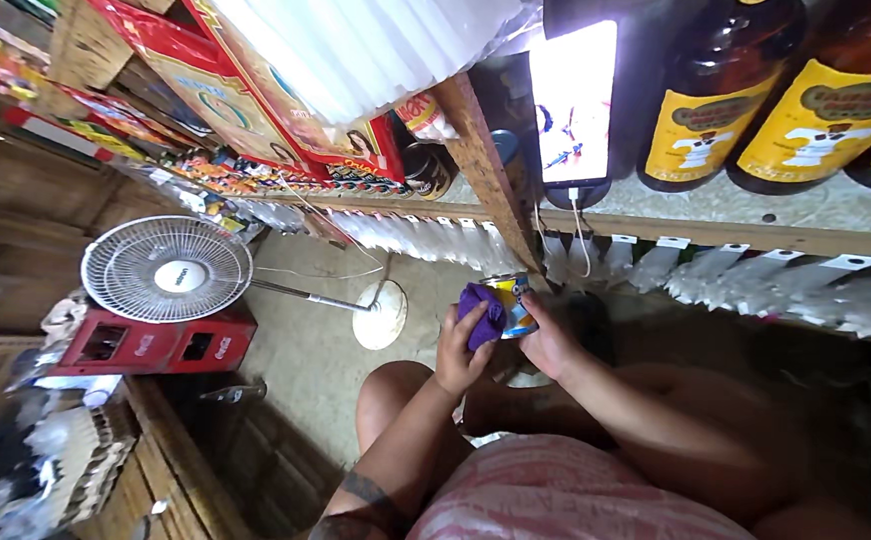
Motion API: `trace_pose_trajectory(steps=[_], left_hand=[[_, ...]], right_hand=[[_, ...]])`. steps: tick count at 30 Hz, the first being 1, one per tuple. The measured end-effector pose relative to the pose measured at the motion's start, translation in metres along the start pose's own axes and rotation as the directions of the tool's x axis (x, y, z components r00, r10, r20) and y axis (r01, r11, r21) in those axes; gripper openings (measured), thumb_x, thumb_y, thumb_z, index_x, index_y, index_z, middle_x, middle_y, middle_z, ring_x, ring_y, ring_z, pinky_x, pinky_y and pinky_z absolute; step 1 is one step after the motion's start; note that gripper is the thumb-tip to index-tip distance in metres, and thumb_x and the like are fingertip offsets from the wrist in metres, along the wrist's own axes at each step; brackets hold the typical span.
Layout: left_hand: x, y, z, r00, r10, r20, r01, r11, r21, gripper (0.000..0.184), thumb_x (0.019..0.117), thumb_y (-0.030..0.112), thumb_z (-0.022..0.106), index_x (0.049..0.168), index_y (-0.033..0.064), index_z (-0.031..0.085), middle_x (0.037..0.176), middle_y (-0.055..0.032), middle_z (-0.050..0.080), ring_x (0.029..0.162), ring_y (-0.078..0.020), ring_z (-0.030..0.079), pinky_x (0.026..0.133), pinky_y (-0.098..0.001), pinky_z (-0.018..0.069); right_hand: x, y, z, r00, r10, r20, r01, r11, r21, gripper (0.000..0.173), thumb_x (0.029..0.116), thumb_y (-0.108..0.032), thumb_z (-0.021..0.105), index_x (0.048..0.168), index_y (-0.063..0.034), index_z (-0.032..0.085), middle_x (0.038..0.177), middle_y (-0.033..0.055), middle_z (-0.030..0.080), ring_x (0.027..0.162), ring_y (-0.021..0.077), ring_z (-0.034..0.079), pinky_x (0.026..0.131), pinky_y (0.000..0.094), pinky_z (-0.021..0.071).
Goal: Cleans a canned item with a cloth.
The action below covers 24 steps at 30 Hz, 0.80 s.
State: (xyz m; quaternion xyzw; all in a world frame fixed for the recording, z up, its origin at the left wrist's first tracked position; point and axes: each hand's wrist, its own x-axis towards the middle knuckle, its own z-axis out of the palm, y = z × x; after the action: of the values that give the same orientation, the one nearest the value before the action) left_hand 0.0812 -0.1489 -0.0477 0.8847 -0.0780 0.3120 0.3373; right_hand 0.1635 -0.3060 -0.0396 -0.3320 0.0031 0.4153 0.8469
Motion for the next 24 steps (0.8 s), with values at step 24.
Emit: trace_pose_trajectory(steps=[24], left_hand=[[0.0001, 0.0030, -0.0010, 0.999, 0.043, 0.033, -0.045, 0.997, 0.062, 0.047, 0.1013, 0.049, 0.053, 0.140, 0.0232, 0.057, 0.121, -0.0166, 0.058, 0.106, -0.0147, 0.062, 0.091, -0.0288, 0.0531]], right_hand=[[0.0007, -0.0021, 0.0004, 0.998, 0.023, -0.052, -0.024, 0.999, -0.024, 0.049, 0.1082, -0.034, 0.036, 0.151, -0.0102, 0.029, 0.127, 0.0084, 0.058, 0.111, 0.0157, 0.063, 0.090, 0.0331, 0.0567]])
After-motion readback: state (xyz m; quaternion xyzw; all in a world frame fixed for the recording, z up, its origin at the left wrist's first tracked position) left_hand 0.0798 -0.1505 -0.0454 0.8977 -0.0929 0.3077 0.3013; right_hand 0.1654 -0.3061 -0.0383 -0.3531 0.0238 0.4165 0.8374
